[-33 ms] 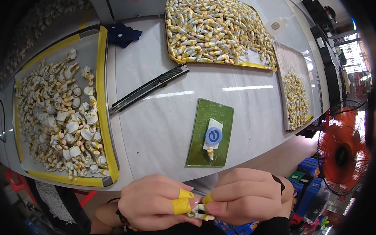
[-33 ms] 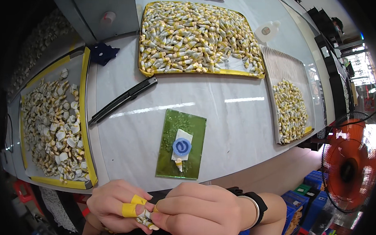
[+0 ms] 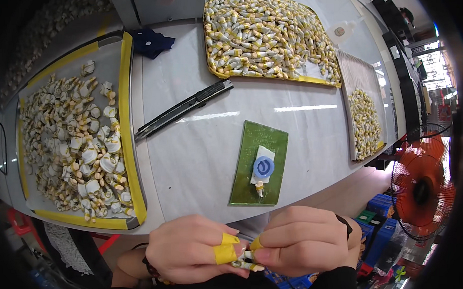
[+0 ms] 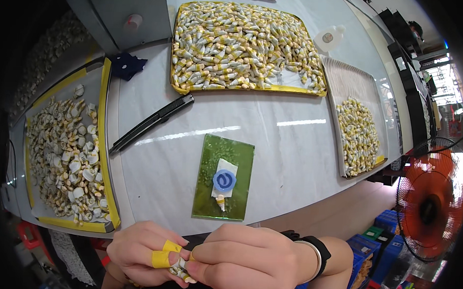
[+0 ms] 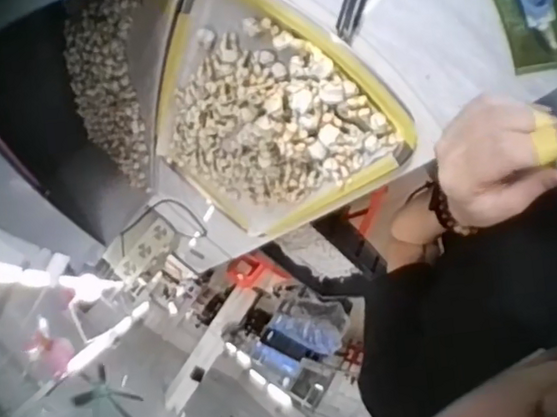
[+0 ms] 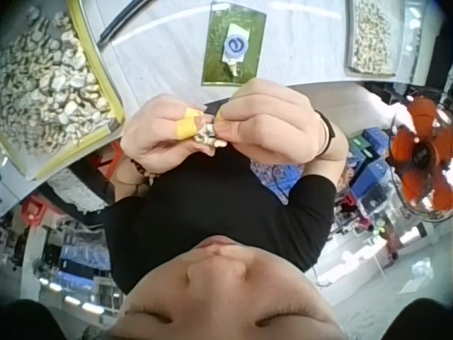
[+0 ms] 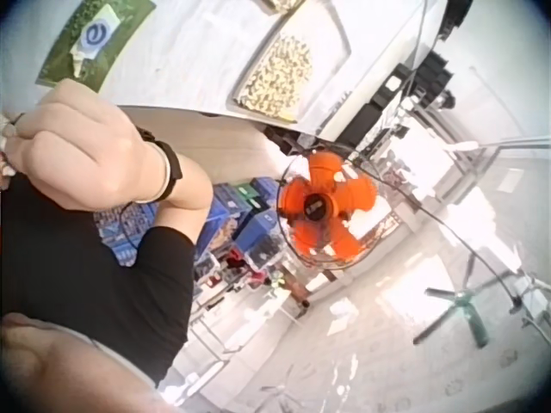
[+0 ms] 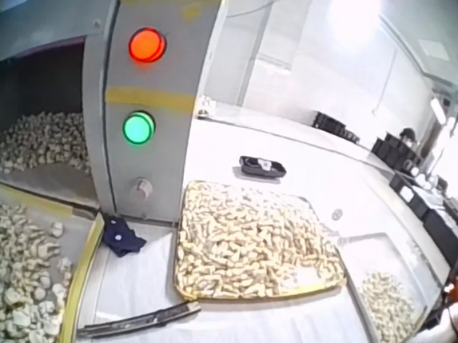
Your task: The person repeatedly picks up small white and yellow plastic components from a tray, inserts a yellow piece into the white piece, and places the assembled unit onto a separate tray. The process is repetitive and involves manual dexterity with small parts.
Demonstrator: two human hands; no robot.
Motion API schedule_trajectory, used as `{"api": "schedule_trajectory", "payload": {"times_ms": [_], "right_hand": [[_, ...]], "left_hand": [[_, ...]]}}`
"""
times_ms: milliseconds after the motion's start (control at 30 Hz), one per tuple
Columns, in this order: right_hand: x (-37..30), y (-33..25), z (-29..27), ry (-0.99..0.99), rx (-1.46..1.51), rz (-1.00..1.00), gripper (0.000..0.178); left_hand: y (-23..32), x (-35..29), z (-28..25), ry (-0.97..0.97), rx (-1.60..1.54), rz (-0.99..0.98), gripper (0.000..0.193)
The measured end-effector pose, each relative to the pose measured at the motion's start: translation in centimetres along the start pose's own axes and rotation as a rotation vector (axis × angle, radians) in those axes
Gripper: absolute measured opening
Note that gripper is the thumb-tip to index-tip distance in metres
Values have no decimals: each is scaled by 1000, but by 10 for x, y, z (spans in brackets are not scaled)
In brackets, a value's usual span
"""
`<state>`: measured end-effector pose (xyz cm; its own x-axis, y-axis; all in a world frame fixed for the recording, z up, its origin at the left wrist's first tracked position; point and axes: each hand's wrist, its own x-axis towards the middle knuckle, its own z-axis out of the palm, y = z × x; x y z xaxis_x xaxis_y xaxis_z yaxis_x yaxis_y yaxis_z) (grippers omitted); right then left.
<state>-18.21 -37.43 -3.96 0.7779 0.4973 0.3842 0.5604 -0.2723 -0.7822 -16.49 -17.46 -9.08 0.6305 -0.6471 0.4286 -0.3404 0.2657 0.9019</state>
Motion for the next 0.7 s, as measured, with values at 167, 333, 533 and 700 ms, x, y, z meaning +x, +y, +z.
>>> {"api": "schedule_trajectory", "payload": {"times_ms": [167, 333, 533, 700], "right_hand": [[4, -1, -1, -20, 62, 41, 18], [7, 2, -3, -58, 67, 19, 18], [4, 1, -3, -34, 11, 18, 17], [-3, 0, 7, 115, -100, -1, 20]], "left_hand": [[8, -3, 5, 148, 137, -51, 21], [7, -6, 9, 227, 143, -39, 32], [8, -2, 6, 168, 177, -55, 33], [10, -1, 21, 347, 400, -58, 36]]}}
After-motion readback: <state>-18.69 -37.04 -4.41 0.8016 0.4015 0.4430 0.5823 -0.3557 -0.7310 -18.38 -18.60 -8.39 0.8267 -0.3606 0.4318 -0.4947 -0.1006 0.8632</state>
